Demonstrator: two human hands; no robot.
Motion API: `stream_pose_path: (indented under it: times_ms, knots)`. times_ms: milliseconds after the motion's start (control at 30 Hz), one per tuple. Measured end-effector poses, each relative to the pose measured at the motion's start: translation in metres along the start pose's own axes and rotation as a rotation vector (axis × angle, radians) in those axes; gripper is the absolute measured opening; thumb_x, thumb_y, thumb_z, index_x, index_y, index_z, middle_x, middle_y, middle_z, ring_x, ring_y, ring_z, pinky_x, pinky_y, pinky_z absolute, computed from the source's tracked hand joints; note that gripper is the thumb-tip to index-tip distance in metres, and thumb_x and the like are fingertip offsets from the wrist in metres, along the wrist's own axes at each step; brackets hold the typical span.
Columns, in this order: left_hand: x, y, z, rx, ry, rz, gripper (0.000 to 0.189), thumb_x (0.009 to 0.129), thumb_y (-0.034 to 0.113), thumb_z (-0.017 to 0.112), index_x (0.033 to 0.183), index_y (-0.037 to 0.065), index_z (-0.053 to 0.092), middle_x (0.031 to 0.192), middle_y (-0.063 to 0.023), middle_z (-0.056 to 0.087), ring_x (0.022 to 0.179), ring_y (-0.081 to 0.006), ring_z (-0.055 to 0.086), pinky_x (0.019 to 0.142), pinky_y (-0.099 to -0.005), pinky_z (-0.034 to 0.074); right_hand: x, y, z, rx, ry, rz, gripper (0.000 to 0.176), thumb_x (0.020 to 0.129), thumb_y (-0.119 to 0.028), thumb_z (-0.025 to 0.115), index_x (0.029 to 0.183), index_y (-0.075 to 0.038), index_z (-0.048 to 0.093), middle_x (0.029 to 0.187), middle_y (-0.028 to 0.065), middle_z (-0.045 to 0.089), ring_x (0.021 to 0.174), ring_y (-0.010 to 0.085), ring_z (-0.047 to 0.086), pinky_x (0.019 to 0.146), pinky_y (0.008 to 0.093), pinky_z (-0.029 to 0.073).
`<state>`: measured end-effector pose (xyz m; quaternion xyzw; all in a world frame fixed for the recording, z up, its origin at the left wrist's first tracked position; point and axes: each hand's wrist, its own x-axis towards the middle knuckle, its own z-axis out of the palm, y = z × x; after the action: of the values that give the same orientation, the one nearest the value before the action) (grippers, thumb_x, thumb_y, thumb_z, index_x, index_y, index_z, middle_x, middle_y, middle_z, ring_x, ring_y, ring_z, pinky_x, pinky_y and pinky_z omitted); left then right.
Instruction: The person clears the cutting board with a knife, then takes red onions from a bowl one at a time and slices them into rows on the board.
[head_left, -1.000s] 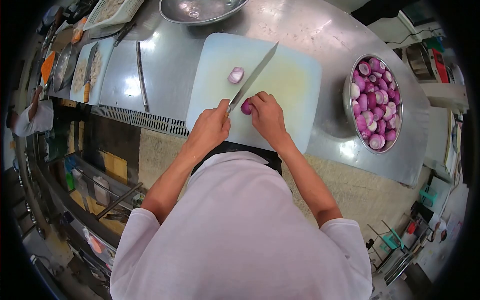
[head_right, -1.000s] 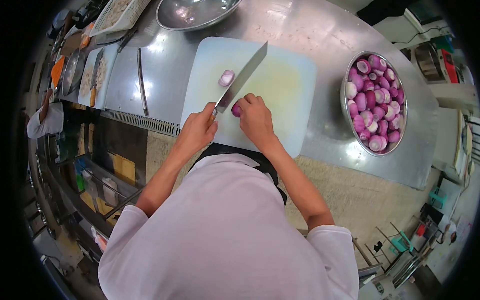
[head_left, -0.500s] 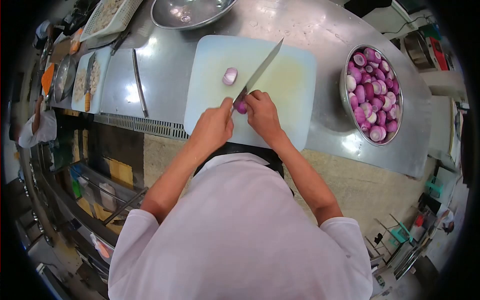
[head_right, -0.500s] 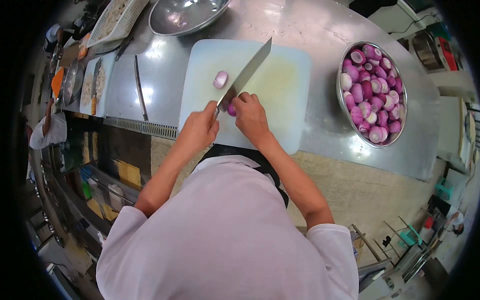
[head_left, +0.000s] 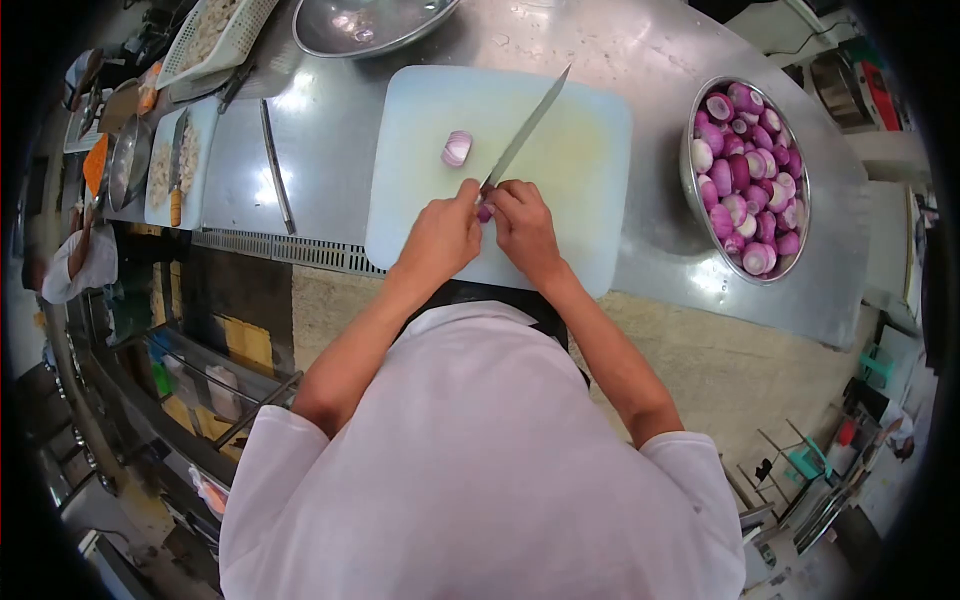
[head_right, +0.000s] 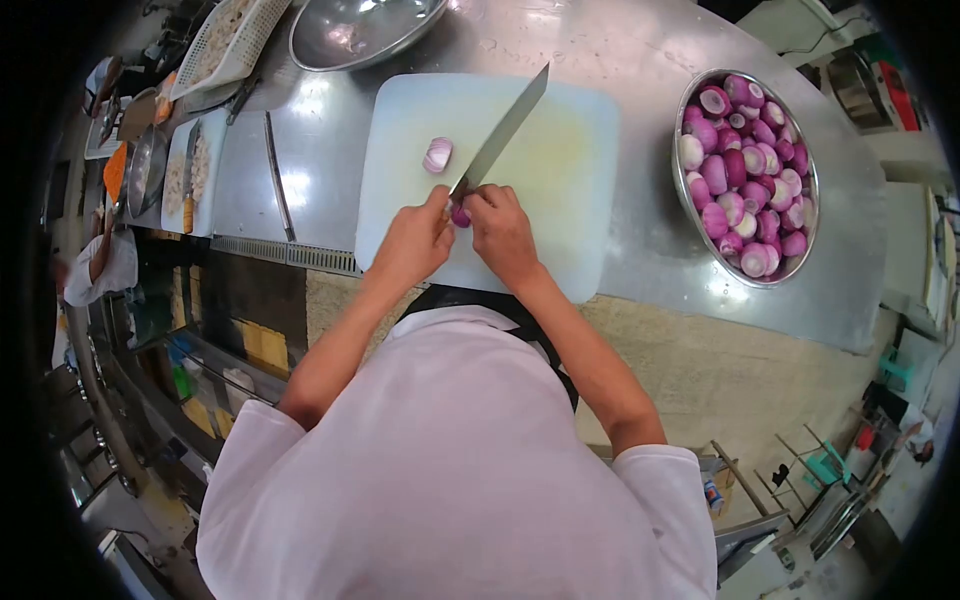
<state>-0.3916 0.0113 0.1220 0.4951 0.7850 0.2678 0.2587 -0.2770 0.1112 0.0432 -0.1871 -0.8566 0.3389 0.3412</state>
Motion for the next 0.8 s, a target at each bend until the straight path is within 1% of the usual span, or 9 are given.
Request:
stream_pose_path:
  times_ms: [100, 133, 233, 367, 433, 533, 633, 700, 800]
  knots:
    - [-0.031, 0.01, -0.017, 0.012, -0.017, -0.051, 0.026, 0.08, -0.003, 0.055, 0.103, -0.003, 0.044, 0.07, -0.0268, 0.06, 0.072, -0.0478, 0.06, 0.062, -0.0558, 0.046, 0.001, 0.002, 0.003, 0.005, 0.016, -0.003, 0.013, 0.078, 0.006, 0.06, 0.088, -0.001, 0.062, 0.09, 0.0121, 0.06, 0.086, 0.0328, 0.057, 0.071, 0.042, 0.05]
    - [-0.028, 0.004, -0.009, 0.014, -0.019, -0.051, 0.026, 0.08, -0.003, 0.055, 0.103, -0.003, 0.044, 0.07, -0.0268, 0.06, 0.072, -0.0478, 0.06, 0.062, -0.0558, 0.046, -0.001, 0.003, 0.003, 0.01, 0.012, 0.009, 0.013, 0.077, 0.006, 0.06, 0.088, -0.001, 0.062, 0.091, 0.0123, 0.06, 0.086, 0.0329, 0.057, 0.072, 0.0417, 0.05]
    - [-0.008, -0.021, 0.029, 0.057, 0.099, 0.04, 0.027, 0.081, -0.004, 0.057, 0.104, 0.0, 0.042, 0.068, -0.0241, 0.059, 0.07, -0.0479, 0.059, 0.06, -0.0534, 0.044, -0.002, 0.004, 0.003, 0.024, 0.003, 0.003, 0.013, 0.076, 0.006, 0.061, 0.087, -0.001, 0.061, 0.091, 0.0126, 0.06, 0.087, 0.033, 0.057, 0.073, 0.0411, 0.051]
    - [-0.014, 0.004, -0.004, 0.01, 0.029, 0.02, 0.028, 0.08, -0.004, 0.056, 0.104, 0.0, 0.042, 0.069, -0.0246, 0.059, 0.071, -0.0483, 0.059, 0.06, -0.0534, 0.045, -0.004, 0.006, 0.004, 0.029, 0.038, -0.008, 0.015, 0.074, 0.007, 0.061, 0.086, -0.001, 0.06, 0.092, 0.0129, 0.061, 0.088, 0.0332, 0.058, 0.075, 0.0405, 0.051]
    - [-0.032, 0.001, 0.0, 0.019, 0.032, -0.002, 0.028, 0.08, -0.005, 0.056, 0.104, -0.001, 0.042, 0.069, -0.0243, 0.059, 0.07, -0.0482, 0.059, 0.06, -0.0526, 0.045, -0.004, 0.006, 0.004, 0.036, 0.036, -0.005, 0.015, 0.074, 0.008, 0.061, 0.086, -0.001, 0.061, 0.092, 0.0131, 0.061, 0.088, 0.0333, 0.058, 0.075, 0.0407, 0.051]
    - [-0.013, -0.014, 0.028, 0.035, 0.072, 0.037, 0.028, 0.08, -0.006, 0.056, 0.103, -0.001, 0.043, 0.068, -0.0236, 0.059, 0.069, -0.0474, 0.06, 0.06, -0.0518, 0.045, -0.006, 0.007, 0.003, 0.048, 0.033, -0.006, 0.014, 0.075, 0.008, 0.06, 0.086, 0.0, 0.061, 0.092, 0.0133, 0.061, 0.088, 0.0334, 0.058, 0.075, 0.041, 0.05]
    - [-0.008, 0.003, 0.006, 0.02, 0.041, 0.037, 0.028, 0.079, -0.006, 0.056, 0.103, -0.001, 0.043, 0.069, -0.0236, 0.059, 0.069, -0.0466, 0.06, 0.06, -0.0514, 0.045, -0.01, 0.009, 0.003, 0.049, 0.046, -0.014, 0.014, 0.074, 0.009, 0.06, 0.085, 0.0, 0.06, 0.092, 0.0133, 0.061, 0.087, 0.0334, 0.058, 0.075, 0.0412, 0.05]
    - [-0.024, 0.01, -0.004, 0.013, 0.031, 0.015, 0.028, 0.079, -0.006, 0.056, 0.103, 0.0, 0.043, 0.069, -0.0236, 0.059, 0.069, -0.0464, 0.06, 0.06, -0.0516, 0.045, -0.006, 0.01, 0.007, 0.053, 0.066, -0.021, 0.014, 0.074, 0.009, 0.06, 0.085, 0.0, 0.06, 0.092, 0.0134, 0.061, 0.087, 0.0335, 0.058, 0.074, 0.0412, 0.05]
    - [-0.024, -0.002, 0.018, 0.03, 0.029, 0.011, 0.028, 0.079, -0.006, 0.055, 0.104, -0.001, 0.044, 0.069, -0.0236, 0.06, 0.071, -0.0467, 0.06, 0.062, -0.0531, 0.046, -0.011, 0.01, 0.007, 0.06, 0.078, 0.008, 0.014, 0.074, 0.009, 0.06, 0.085, 0.0, 0.06, 0.091, 0.0135, 0.061, 0.086, 0.0335, 0.058, 0.074, 0.0412, 0.05]
